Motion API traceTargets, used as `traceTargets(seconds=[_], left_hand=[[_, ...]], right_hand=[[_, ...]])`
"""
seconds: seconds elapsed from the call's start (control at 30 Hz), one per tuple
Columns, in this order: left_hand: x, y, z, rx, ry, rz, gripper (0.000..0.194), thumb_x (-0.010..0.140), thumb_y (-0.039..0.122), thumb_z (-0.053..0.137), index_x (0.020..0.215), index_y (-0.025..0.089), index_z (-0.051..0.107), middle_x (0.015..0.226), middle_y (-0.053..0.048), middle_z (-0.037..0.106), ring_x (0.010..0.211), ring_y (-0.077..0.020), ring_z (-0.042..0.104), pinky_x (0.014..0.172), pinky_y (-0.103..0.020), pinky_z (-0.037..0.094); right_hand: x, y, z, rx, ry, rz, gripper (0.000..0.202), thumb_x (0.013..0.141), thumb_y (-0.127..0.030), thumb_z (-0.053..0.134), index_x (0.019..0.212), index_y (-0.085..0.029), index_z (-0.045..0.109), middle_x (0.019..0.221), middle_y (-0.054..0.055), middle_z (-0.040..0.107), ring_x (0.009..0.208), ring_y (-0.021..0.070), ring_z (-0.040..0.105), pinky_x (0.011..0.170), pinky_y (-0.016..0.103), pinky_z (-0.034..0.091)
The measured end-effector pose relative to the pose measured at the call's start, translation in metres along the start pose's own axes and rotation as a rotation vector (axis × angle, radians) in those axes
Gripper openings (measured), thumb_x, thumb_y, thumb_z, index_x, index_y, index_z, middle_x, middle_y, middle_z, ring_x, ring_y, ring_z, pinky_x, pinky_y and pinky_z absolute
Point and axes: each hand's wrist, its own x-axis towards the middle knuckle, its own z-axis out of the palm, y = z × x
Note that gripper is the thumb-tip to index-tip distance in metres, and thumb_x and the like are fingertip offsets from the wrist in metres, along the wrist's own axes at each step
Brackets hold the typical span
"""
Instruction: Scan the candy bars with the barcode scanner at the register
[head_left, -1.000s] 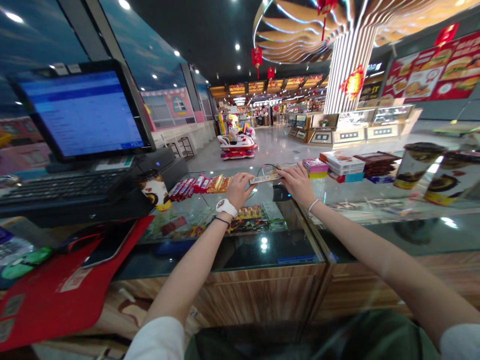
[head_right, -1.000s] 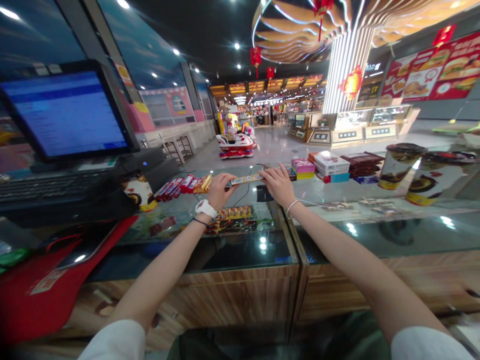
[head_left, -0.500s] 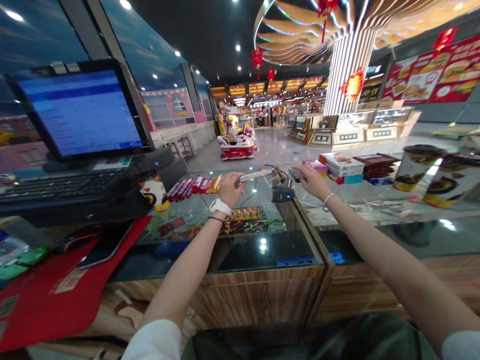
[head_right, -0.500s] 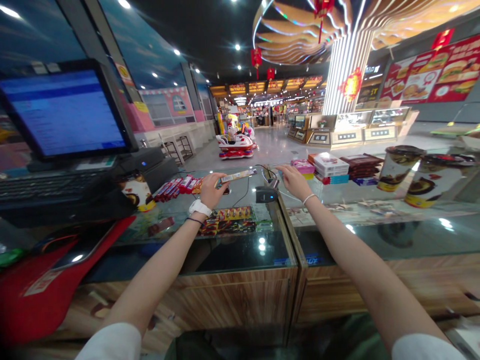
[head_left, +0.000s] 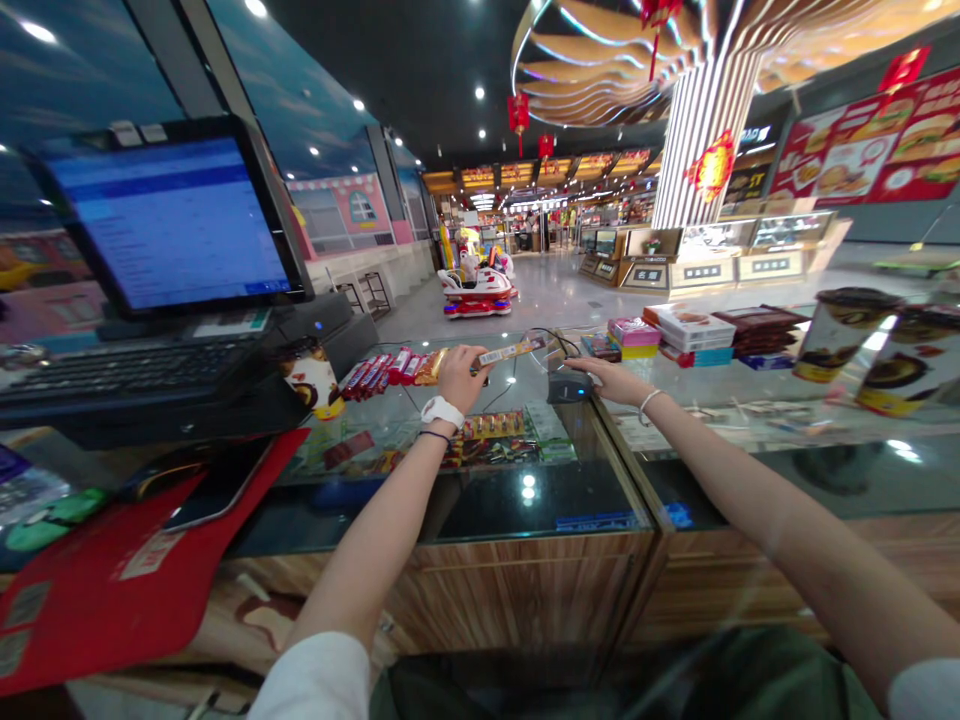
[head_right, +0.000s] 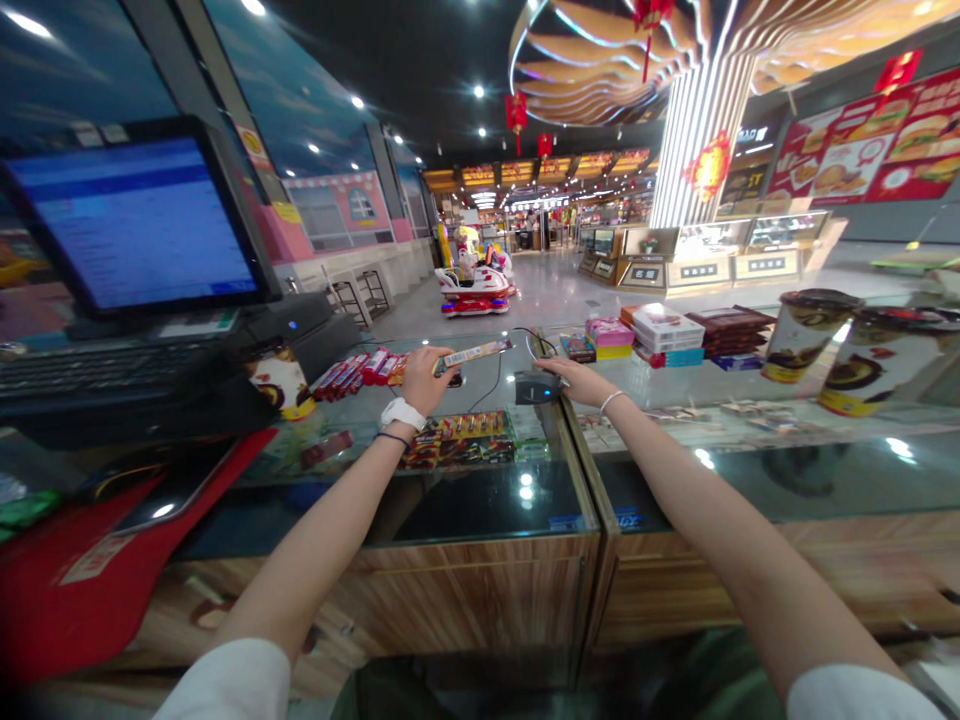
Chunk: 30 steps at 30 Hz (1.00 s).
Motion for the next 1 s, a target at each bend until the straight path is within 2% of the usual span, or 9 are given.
traceTargets(seconds=[0.17,0.37,0.53,0.7,0.87,1.0], left_hand=[[-0.001,0.002,0.000,-0.009,-0.018,0.010,0.010,0.087,0.023,0.067,0.097,0.022,0.067,0.095,-0.006,0.068,0.095,-0.0236,0.062,0.088,-0.037,0.046],[-0.002,0.001,0.000,-0.027,-0.012,0.010,0.010,0.087,0.023,0.066,0.097,0.023,0.067,0.092,-0.005,0.067,0.093,-0.0233,0.062,0.086,-0.037,0.047],[-0.001,-0.002,0.001,-0.023,-0.002,-0.001,0.012,0.086,0.023,0.068,0.097,0.022,0.067,0.094,-0.005,0.067,0.094,-0.0233,0.062,0.086,-0.036,0.046],[-0.001,-0.006,0.001,0.017,0.005,-0.030,0.014,0.086,0.024,0.068,0.100,0.022,0.067,0.097,-0.007,0.067,0.096,-0.0245,0.061,0.087,-0.038,0.046],[-0.002,-0.011,0.002,0.006,0.035,-0.032,0.016,0.085,0.024,0.069,0.101,0.023,0.066,0.097,-0.006,0.067,0.096,-0.0243,0.061,0.087,-0.038,0.047],[-0.002,-0.011,0.001,0.001,0.035,-0.020,0.014,0.086,0.024,0.069,0.099,0.023,0.066,0.095,-0.005,0.066,0.094,-0.0240,0.061,0.086,-0.038,0.047]], right_hand=[[0.002,0.000,0.003,-0.013,-0.030,-0.025,0.078,0.066,0.004,0.049,0.140,-0.020,0.054,0.139,0.012,0.060,0.130,0.0247,0.057,0.110,0.049,0.045],[0.004,-0.003,0.004,-0.041,0.001,-0.062,0.068,0.068,0.002,0.051,0.132,-0.019,0.062,0.131,0.012,0.064,0.123,0.0245,0.061,0.107,0.047,0.049],[0.005,-0.008,0.003,-0.075,0.005,-0.078,0.063,0.070,-0.001,0.051,0.129,-0.019,0.063,0.129,0.012,0.065,0.121,0.0247,0.062,0.106,0.048,0.049],[0.009,-0.022,-0.002,-0.063,0.122,-0.059,0.057,0.074,-0.006,0.052,0.129,-0.019,0.061,0.129,0.012,0.066,0.120,0.0264,0.063,0.103,0.050,0.050],[0.015,-0.037,-0.005,0.013,0.318,-0.015,0.055,0.079,-0.019,0.059,0.134,-0.019,0.056,0.133,0.014,0.064,0.123,0.0289,0.060,0.104,0.049,0.049],[0.018,-0.044,-0.003,0.096,0.457,0.117,0.055,0.081,-0.026,0.061,0.135,-0.020,0.053,0.119,0.012,0.070,0.107,0.0301,0.067,0.090,0.046,0.055]])
